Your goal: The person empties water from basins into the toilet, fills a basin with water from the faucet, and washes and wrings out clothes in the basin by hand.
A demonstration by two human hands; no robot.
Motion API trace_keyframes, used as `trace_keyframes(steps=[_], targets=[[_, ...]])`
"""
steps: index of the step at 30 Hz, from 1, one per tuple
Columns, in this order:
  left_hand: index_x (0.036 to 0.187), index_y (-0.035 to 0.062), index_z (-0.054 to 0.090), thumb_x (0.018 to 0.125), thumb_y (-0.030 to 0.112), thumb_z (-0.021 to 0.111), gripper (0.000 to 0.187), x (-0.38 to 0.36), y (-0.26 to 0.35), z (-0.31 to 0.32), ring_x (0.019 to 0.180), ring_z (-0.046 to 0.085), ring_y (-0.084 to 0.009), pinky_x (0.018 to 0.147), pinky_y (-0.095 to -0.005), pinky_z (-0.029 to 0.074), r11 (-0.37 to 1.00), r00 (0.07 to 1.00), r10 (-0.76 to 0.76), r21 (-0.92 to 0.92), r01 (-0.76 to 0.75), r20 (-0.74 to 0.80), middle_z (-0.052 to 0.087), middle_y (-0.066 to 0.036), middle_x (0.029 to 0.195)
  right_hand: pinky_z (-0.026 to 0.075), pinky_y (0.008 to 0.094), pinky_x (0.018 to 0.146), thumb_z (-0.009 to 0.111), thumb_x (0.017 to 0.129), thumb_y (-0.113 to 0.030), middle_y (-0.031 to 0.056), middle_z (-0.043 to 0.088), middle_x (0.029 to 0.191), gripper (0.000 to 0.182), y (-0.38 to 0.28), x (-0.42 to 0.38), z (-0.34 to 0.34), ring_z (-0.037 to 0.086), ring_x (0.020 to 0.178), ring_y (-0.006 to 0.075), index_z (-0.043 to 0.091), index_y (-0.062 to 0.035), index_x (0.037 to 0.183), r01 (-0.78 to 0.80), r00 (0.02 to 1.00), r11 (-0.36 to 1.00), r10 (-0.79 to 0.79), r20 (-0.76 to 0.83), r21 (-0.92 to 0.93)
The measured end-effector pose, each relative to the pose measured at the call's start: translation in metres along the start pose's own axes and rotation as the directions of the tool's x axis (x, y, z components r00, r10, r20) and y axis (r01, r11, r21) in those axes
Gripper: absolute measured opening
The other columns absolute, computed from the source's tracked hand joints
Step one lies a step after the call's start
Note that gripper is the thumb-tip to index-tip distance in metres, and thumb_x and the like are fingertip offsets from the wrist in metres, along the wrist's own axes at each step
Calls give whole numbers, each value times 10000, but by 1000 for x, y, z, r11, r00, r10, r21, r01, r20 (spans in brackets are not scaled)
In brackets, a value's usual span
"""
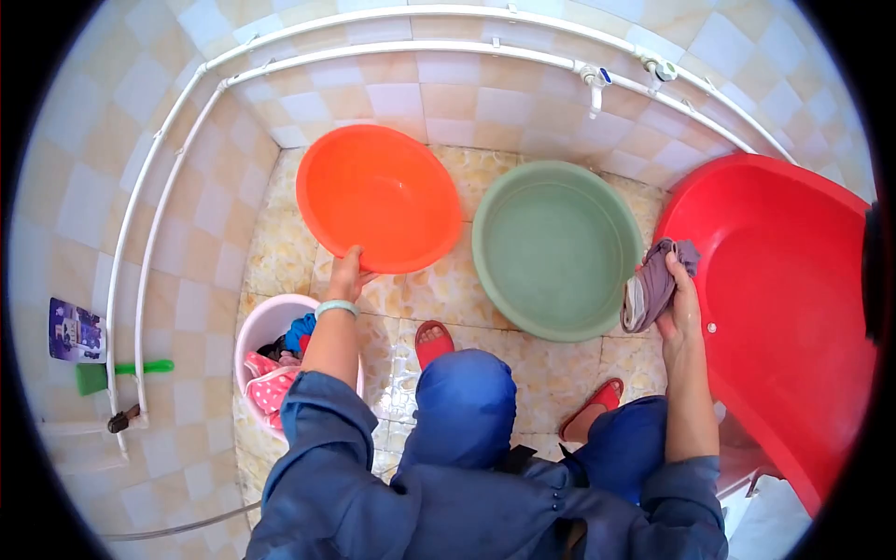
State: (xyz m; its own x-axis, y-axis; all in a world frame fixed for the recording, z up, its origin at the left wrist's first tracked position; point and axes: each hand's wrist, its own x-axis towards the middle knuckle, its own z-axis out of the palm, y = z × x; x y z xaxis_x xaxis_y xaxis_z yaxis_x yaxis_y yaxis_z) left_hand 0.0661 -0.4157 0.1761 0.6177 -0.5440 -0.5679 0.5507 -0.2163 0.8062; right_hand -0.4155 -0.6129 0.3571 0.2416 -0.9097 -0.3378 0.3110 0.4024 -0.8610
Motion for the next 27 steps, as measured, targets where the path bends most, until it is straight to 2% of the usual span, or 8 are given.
trace_keyframes(steps=[3,6,9,15,18,21,24,27], targets=[[1366,58,341,864,137,534,544,-23,14,2,1066,601,-329,874,-468,511,966,968,238,126,-226,-85,574,-181,1203,527,366,793,630,880,-256,115,627,972,332,-5,-7,-2,631,877,230,563,-6,1088,1,1000,1000,-1,19,-2],[1467,73,169,835,90,561,744,-28,5,-3,1111,576,-357,911,-425,482,599,705,697,645,-474,-129,545,-231,1256,527,364,793,637,877,-257,116,628,962,334,-6,-7,-8,632,884,229,566,-4,1082,22,999,1000,-22,27,3],[1499,97,59,827,112,608,867,-56,10,7,1067,581,-393,859,-395,484,506,683,727,731,-457,-76,543,-256,1250,525,365,795,644,873,-259,118,628,971,343,-10,-12,-6,632,887,232,567,0,1084,36,999,999,-36,12,13],[1497,129,135,840,89,603,807,-67,24,22,1045,587,-399,810,-421,497,301,566,821,789,-536,72,538,-233,1272,518,368,805,648,872,-261,119,628,989,363,-12,-16,-8,626,893,230,563,7,1101,42,999,999,-42,28,7],[1491,137,162,851,96,608,781,-67,28,19,1043,594,-386,784,-418,511,260,584,803,810,-526,122,500,-202,1333,516,365,804,645,873,-265,117,627,983,364,-13,-19,-9,624,891,227,563,6,1101,33,999,999,-33,0,17],[1482,137,197,858,111,616,752,-72,30,15,1070,589,-368,785,-404,518,165,491,850,793,-587,188,474,-175,1369,516,363,799,635,880,-265,112,625,977,353,-16,-21,-7,622,886,222,562,4,1096,20,1000,1000,-20,17,7],[1494,121,178,825,4,600,799,-78,29,12,1043,607,-359,808,-369,507,178,509,843,802,-570,175,535,-187,1302,517,359,795,623,888,-260,106,623,970,340,-15,-18,-9,621,881,219,560,5,1091,9,999,1000,-9,51,2],[1491,115,186,831,32,613,790,-77,27,7,1035,610,-358,799,-374,509,159,477,861,799,-580,175,550,-180,1286,518,357,790,613,895,-251,106,622,965,326,-12,-15,-8,622,870,217,558,7,1086,24,999,1000,-24,47,5]])
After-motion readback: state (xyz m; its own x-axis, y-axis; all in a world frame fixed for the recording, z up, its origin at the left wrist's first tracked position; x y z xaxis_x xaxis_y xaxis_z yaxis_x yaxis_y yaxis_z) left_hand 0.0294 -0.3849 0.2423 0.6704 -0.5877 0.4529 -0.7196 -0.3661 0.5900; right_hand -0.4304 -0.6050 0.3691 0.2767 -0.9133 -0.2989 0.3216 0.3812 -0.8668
